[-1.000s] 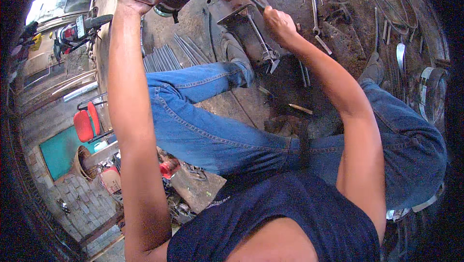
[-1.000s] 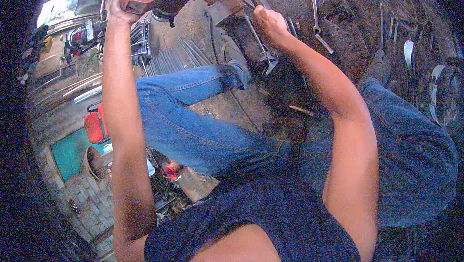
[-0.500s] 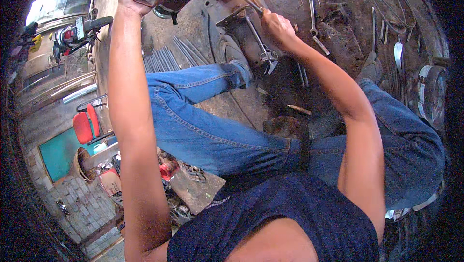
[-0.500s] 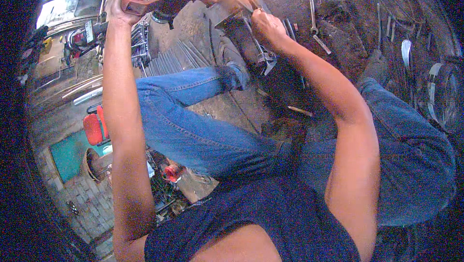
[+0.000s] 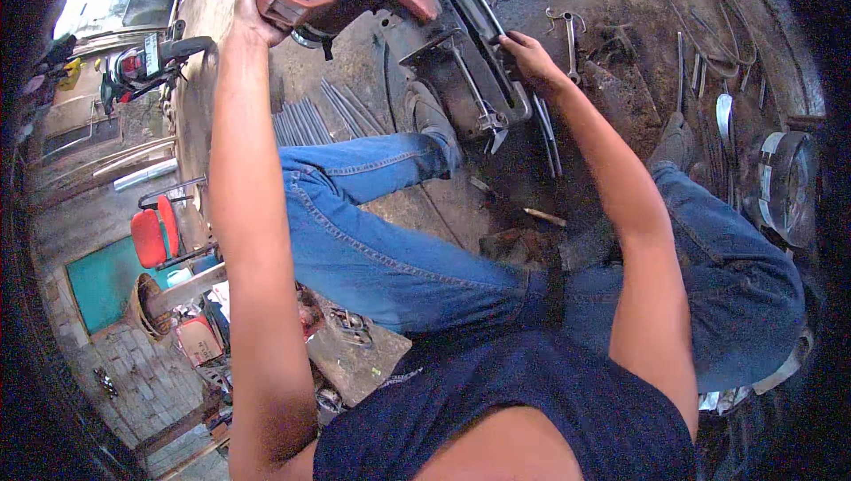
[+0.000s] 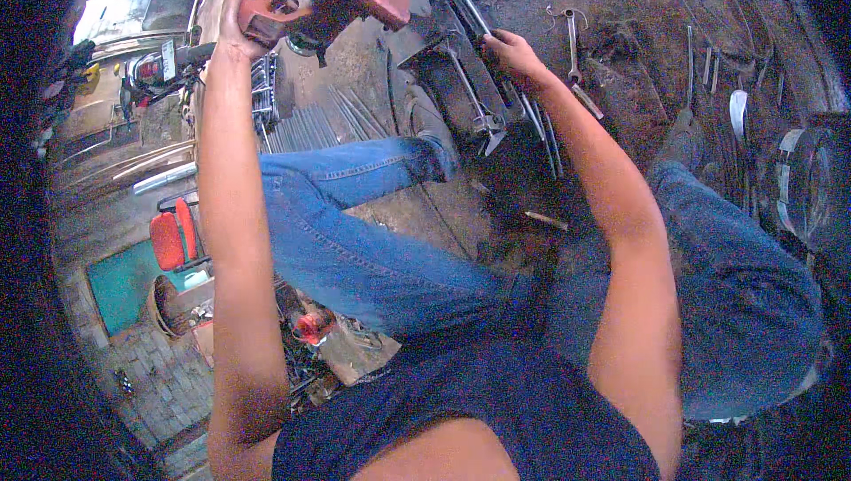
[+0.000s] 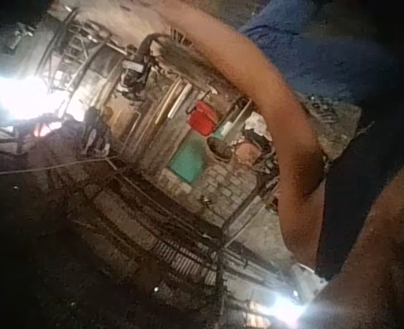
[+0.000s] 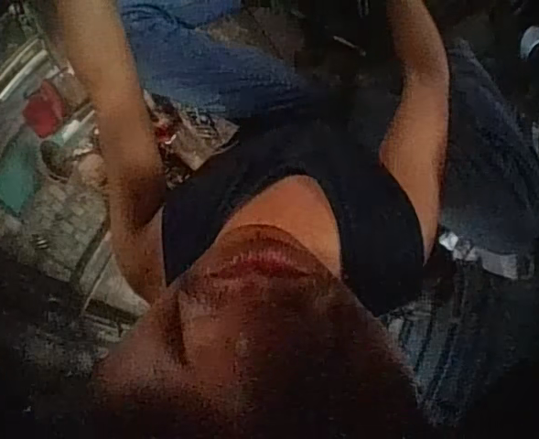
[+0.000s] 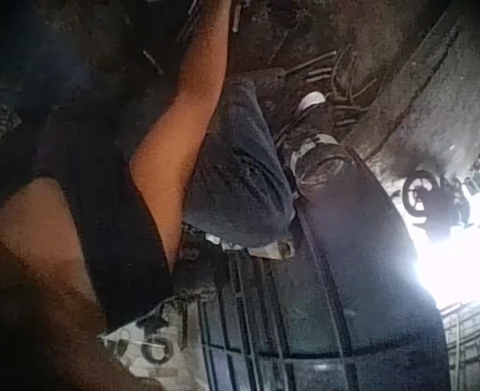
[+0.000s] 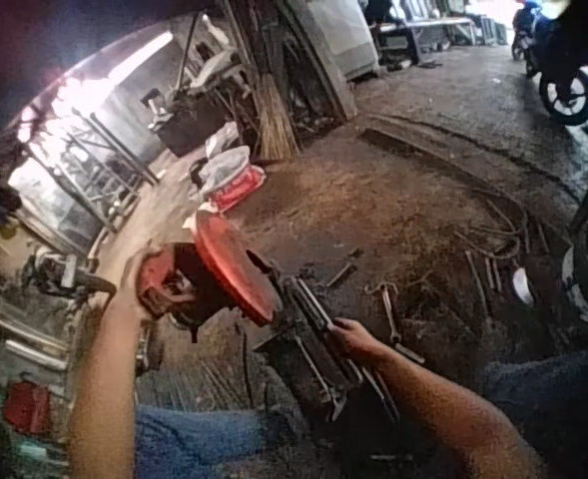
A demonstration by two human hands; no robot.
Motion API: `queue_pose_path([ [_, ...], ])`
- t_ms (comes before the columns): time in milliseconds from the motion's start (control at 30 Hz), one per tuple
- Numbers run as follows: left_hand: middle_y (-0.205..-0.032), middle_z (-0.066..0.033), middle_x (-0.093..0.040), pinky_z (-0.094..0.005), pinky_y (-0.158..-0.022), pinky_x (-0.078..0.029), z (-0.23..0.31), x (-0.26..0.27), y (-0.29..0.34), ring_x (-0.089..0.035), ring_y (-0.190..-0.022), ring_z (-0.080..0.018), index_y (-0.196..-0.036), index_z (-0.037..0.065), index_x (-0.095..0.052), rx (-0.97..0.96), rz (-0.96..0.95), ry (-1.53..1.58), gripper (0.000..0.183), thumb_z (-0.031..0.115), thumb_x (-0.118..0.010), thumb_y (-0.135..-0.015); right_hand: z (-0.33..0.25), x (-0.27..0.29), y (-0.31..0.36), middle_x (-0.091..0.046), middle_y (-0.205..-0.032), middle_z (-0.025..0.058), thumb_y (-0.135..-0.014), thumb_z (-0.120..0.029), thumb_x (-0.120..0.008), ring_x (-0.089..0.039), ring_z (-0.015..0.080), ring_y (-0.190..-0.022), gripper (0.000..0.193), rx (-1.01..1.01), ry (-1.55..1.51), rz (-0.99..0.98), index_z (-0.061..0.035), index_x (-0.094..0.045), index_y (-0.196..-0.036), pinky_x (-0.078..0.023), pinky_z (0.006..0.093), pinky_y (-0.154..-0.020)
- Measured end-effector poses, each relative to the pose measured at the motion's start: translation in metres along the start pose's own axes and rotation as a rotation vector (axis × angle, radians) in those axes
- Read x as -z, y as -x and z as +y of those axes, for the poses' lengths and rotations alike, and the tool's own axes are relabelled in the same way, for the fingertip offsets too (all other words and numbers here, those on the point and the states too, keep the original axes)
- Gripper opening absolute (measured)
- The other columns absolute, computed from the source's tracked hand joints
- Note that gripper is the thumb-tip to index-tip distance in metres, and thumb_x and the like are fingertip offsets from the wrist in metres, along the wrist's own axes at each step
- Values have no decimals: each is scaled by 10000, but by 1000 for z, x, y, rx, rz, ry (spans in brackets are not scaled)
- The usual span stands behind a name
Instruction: Cutting metal rods into pieces using a circular abrasive saw.
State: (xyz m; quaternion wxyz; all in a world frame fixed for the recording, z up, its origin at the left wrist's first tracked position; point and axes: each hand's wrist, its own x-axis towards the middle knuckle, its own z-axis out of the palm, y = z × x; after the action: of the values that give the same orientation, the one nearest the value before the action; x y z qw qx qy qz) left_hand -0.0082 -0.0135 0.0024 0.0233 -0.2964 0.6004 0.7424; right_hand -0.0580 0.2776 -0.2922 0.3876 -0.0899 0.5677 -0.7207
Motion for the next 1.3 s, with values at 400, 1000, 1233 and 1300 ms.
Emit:
queue_pose_path([
  [400,-779,-85,-494,-358,-636,-438,-5,11,-7,-446,-651,-209,-1035,38,-496,-21,-254,168,360,307,-494,-796,-8,-9,2,-570,-808,19,-894,-327,-475,-490,106,-595,352,-46,-125,-54,-29,-551,-1065,-422,266,-515],
  [1000,-799,-92,-487,-371,-645,-442,0,18,-12,-451,-652,-212,-1031,41,-498,3,-93,87,350,305,-486,-802,-7,-41,-8,-546,-758,316,-833,-305,-497,-553,451,-804,400,305,698,258,63,-570,-695,-443,500,-684],
  [1233,-854,-111,-536,-454,-804,-464,-1,0,1,-516,-742,-239,-1111,61,-492,4,-146,48,403,335,-463,-817,-13,-40,0,-562,-807,310,-819,-267,-494,-565,443,-821,341,233,784,241,49,-582,-730,-451,499,-700],
  [1300,-878,-110,-551,-462,-831,-461,0,-3,2,-535,-777,-244,-1126,69,-491,10,-80,32,412,344,-456,-821,-14,-39,6,-579,-877,280,-811,-230,-481,-568,425,-861,267,183,890,207,19,-576,-826,-456,484,-736],
])
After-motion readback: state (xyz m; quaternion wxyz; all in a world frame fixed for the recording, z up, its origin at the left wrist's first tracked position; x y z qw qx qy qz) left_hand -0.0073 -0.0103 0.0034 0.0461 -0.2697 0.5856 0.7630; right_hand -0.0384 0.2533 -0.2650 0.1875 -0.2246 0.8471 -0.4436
